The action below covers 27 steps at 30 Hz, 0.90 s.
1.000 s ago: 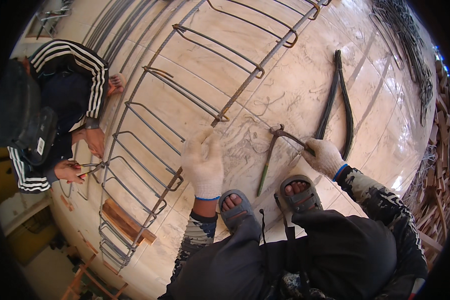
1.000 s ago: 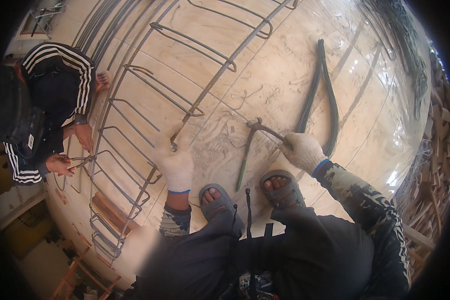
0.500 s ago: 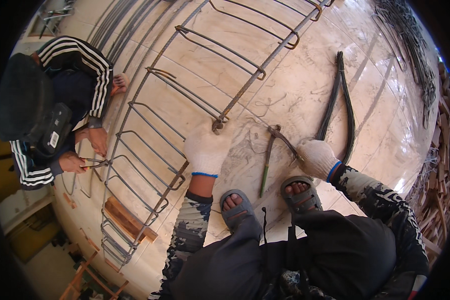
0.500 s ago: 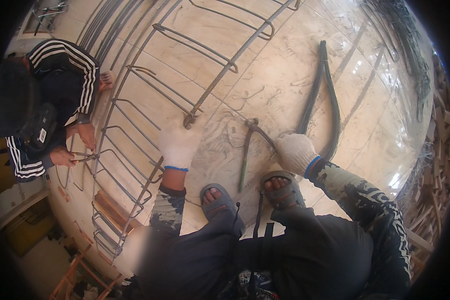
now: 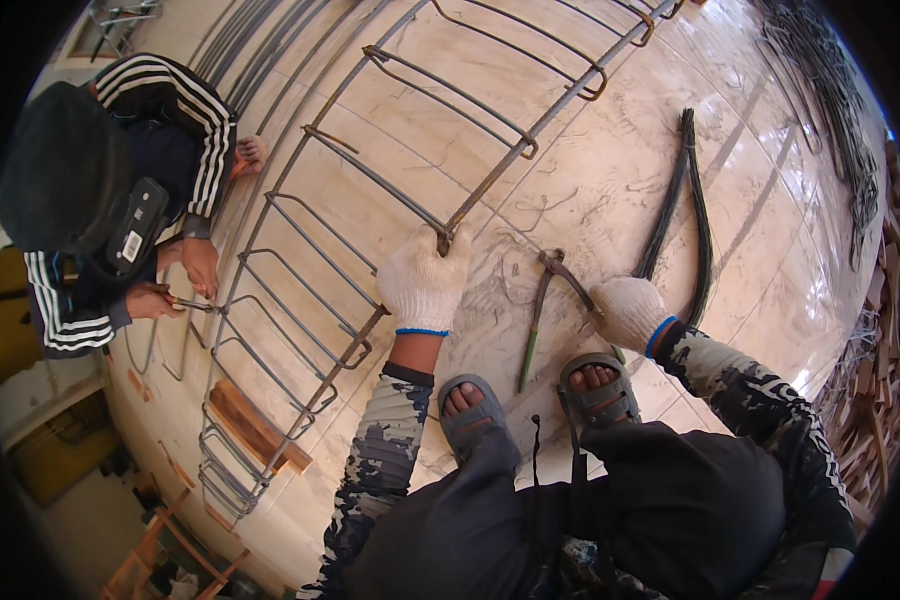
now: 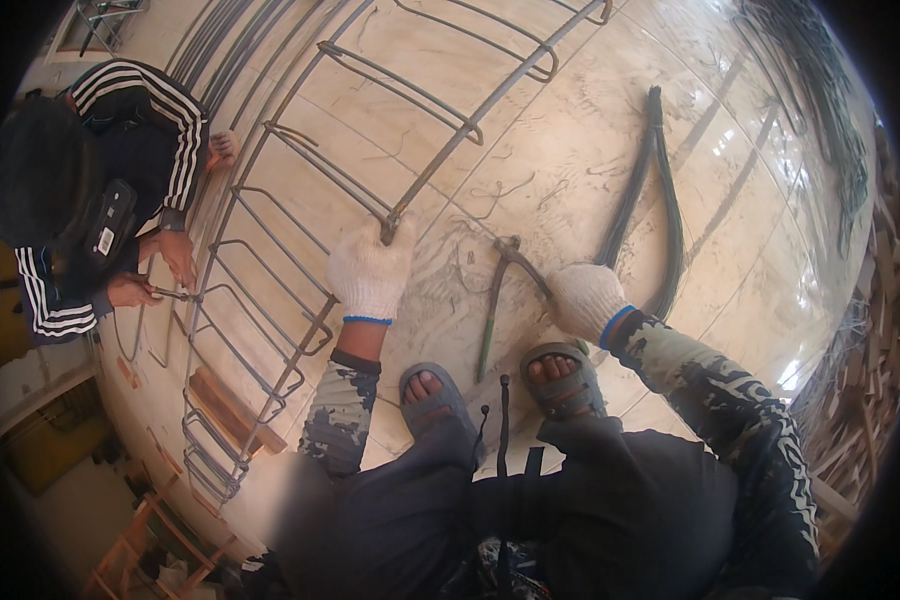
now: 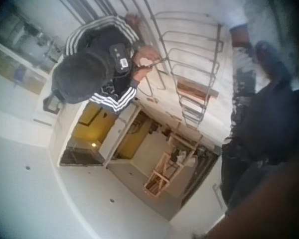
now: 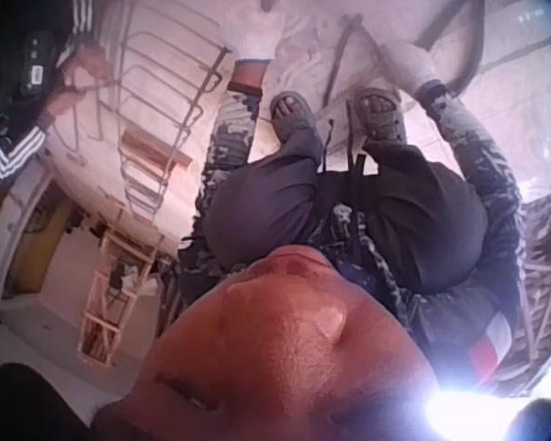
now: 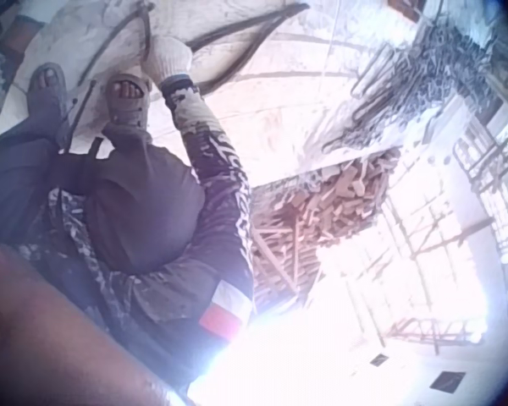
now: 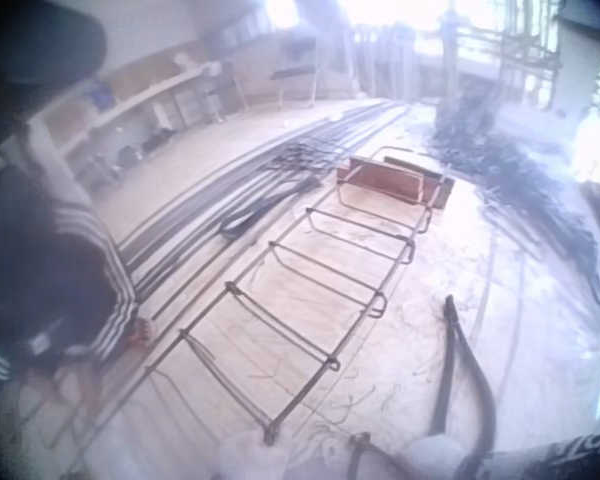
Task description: The person assembles a metal frame structure on the floor by inserting vertical rods into horizontal supports and securing them with wire ties. They use pliers to twist and tighten the wire at each joint, working systematically along the frame.
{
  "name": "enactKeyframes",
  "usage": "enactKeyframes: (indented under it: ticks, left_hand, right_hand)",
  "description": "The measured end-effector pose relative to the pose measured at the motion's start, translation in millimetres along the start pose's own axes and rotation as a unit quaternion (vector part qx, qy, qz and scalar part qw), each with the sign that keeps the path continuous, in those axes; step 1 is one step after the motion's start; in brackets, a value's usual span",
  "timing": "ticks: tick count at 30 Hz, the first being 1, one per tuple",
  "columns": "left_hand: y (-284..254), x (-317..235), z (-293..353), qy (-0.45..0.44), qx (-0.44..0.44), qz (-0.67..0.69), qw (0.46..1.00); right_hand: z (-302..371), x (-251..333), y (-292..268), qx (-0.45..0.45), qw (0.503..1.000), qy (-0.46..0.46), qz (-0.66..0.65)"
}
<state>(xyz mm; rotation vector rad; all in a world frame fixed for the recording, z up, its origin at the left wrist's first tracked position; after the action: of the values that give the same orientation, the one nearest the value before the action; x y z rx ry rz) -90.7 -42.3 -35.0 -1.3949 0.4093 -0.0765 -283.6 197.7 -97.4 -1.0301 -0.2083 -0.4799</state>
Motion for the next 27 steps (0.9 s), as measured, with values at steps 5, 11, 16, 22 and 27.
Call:
enactKeyframes:
  ticks: [5, 11, 16, 22, 27]
  left_hand:
    - [-4, 2, 0, 0.007, 0.014, 0.014, 1.0]
    - [-26, 1, 37, 0.121, -0.19, -0.048, 0.973]
    - [-7, 69, 157, 0.068, -0.002, 0.229, 0.971]
    - [-10, 152, 298, -0.086, 0.167, 0.315, 0.93]
    - [-56, 213, 339, -0.314, 0.042, 0.275, 0.908]
  right_hand:
    - [-5, 11, -5, 0.019, 0.999, 0.029, 0.019]
    - [-20, 17, 3, -0.047, 0.998, 0.034, 0.028]
    - [-22, 45, -17, -0.05, 0.998, -0.013, 0.03]
    - [-12, 125, -28, -0.076, 0.966, -0.241, -0.053]
    - [9, 176, -35, -0.032, 0.956, -0.279, -0.083]
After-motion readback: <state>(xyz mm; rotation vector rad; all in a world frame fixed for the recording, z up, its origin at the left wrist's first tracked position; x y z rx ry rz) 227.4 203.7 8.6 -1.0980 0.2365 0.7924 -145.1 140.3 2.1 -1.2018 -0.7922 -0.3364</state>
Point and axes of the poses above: each hand's wrist, its own z-axis away from the middle knuckle, its own y-axis out of the palm, x = y × z, the point moved 4 cm from there along -z, towards the middle knuckle, and after that the axes turned 6 degrees about -y, right-handed, at the moved point
